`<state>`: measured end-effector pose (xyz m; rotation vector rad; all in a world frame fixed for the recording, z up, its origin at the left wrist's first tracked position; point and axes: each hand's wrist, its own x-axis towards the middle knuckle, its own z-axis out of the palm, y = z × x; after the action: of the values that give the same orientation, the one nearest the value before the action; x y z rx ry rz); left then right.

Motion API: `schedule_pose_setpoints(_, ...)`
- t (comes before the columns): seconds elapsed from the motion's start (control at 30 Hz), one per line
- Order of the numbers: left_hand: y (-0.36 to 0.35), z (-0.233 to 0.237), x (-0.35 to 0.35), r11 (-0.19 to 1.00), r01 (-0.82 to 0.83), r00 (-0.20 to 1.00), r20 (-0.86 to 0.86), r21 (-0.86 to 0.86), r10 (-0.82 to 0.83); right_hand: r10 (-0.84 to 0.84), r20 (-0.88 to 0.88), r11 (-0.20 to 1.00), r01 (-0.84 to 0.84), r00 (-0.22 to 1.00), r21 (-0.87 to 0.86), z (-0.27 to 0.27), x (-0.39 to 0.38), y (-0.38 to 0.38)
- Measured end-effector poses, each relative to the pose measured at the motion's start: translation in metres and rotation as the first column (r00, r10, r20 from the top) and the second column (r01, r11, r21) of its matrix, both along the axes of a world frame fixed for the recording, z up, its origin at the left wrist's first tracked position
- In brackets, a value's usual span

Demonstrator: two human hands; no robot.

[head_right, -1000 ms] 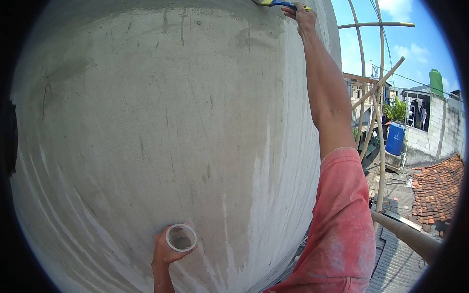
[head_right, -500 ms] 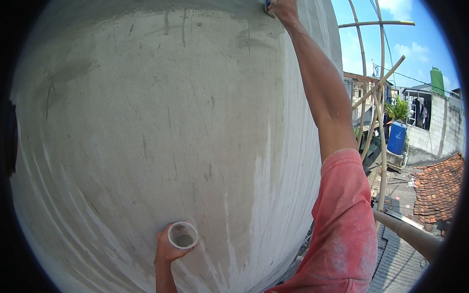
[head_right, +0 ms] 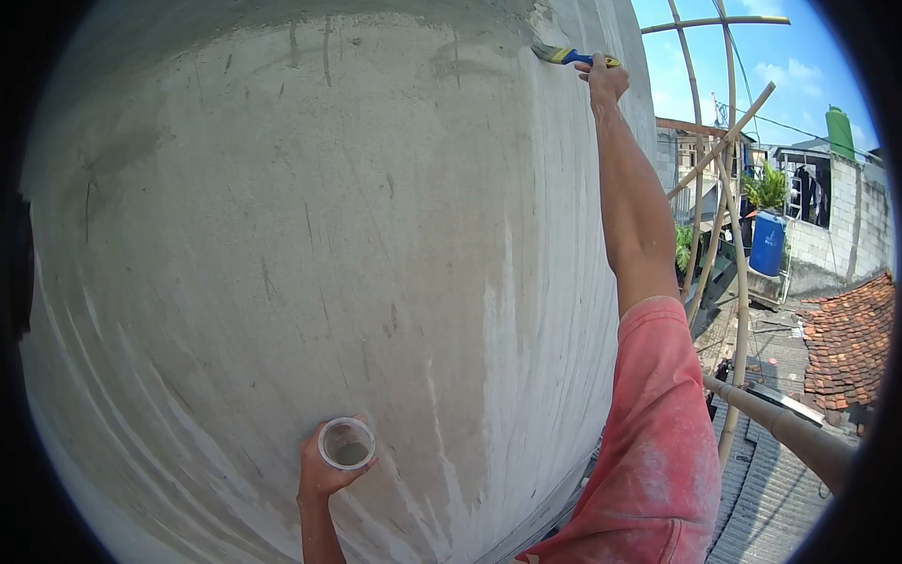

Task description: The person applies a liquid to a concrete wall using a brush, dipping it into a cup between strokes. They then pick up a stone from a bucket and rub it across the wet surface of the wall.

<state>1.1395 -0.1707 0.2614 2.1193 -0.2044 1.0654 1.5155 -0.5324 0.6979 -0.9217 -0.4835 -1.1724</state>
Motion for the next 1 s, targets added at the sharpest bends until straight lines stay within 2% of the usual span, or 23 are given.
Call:
schedule_pose_setpoints(0.03,0.001,-0.001,0.003,1.000,0.011,0.999,0.036,0.006,-0.011,0.004,0.008,1.000,-0.004,1.000,0.001,-0.009,-0.009,-0.002)
schedule_pose_setpoints(0.1,0.000,0.001,-0.002,1.000,-0.006,1.000,0.004,0.007,0.006,-0.146,0.048,0.989,0.146,0.988,0.001,-0.047,-0.029,-0.002)
schedule_pose_setpoints(0.13,0.000,0.004,-0.001,1.000,-0.016,1.000,-0.015,0.013,0.016,-0.141,0.044,0.990,0.142,0.989,-0.007,-0.064,-0.044,0.002)
schedule_pose_setpoints(0.2,0.001,0.005,-0.002,1.000,0.011,1.000,-0.008,-0.006,-0.011,-0.090,0.159,0.993,0.101,0.983,-0.063,-0.105,-0.084,0.017)
schedule_pose_setpoints(0.27,0.002,0.004,0.000,0.999,0.040,0.999,-0.005,-0.016,-0.040,-0.025,0.170,0.980,0.057,0.985,-0.189,-0.143,-0.125,0.033)
schedule_pose_setpoints(0.33,0.005,0.005,0.000,1.000,0.022,0.999,-0.043,-0.013,-0.022,0.144,0.149,0.948,-0.093,0.978,-0.303,-0.176,-0.160,0.049)
schedule_pose_setpoints(0.4,0.006,0.009,-0.002,1.000,0.002,0.994,-0.107,-0.016,-0.004,0.294,0.041,0.878,-0.253,0.955,-0.406,-0.205,-0.186,0.064)
schedule_pose_setpoints(0.47,0.006,0.012,-0.005,0.999,-0.032,0.980,-0.194,0.005,0.033,0.423,-0.100,0.756,-0.411,0.901,-0.510,-0.229,-0.205,0.080)
schedule_pose_setpoints(0.53,0.008,0.011,-0.004,0.998,-0.033,0.985,-0.168,0.050,0.041,0.486,-0.189,0.681,-0.505,0.854,-0.530,-0.252,-0.221,0.098)
schedule_pose_setpoints(0.57,0.009,0.010,-0.003,0.998,-0.041,0.983,-0.180,0.042,0.048,0.499,-0.250,0.608,-0.541,0.829,-0.581,-0.260,-0.229,0.104)
schedule_pose_setpoints(0.6,0.008,0.009,-0.003,0.998,-0.032,0.982,-0.185,0.047,0.040,0.503,-0.311,0.533,-0.573,0.806,-0.623,-0.267,-0.238,0.110)
schedule_pose_setpoints(0.7,0.009,0.012,-0.002,0.999,-0.010,0.973,-0.228,0.044,0.020,0.405,-0.307,0.495,-0.489,0.861,-0.718,-0.285,-0.257,0.129)
schedule_pose_setpoints(0.73,0.008,0.013,-0.003,1.000,-0.005,0.960,-0.278,0.028,0.013,0.400,-0.311,0.498,-0.489,0.862,-0.716,-0.289,-0.261,0.136)
schedule_pose_setpoints(0.87,0.005,0.015,-0.004,1.000,0.008,0.938,-0.345,0.021,0.000,0.382,-0.367,0.389,-0.508,0.848,-0.769,-0.298,-0.265,0.158)
schedule_pose_setpoints(1.0,0.006,0.015,-0.003,0.999,0.044,0.955,-0.294,0.027,-0.034,0.366,-0.396,0.314,-0.513,0.842,-0.799,-0.300,-0.271,0.167)
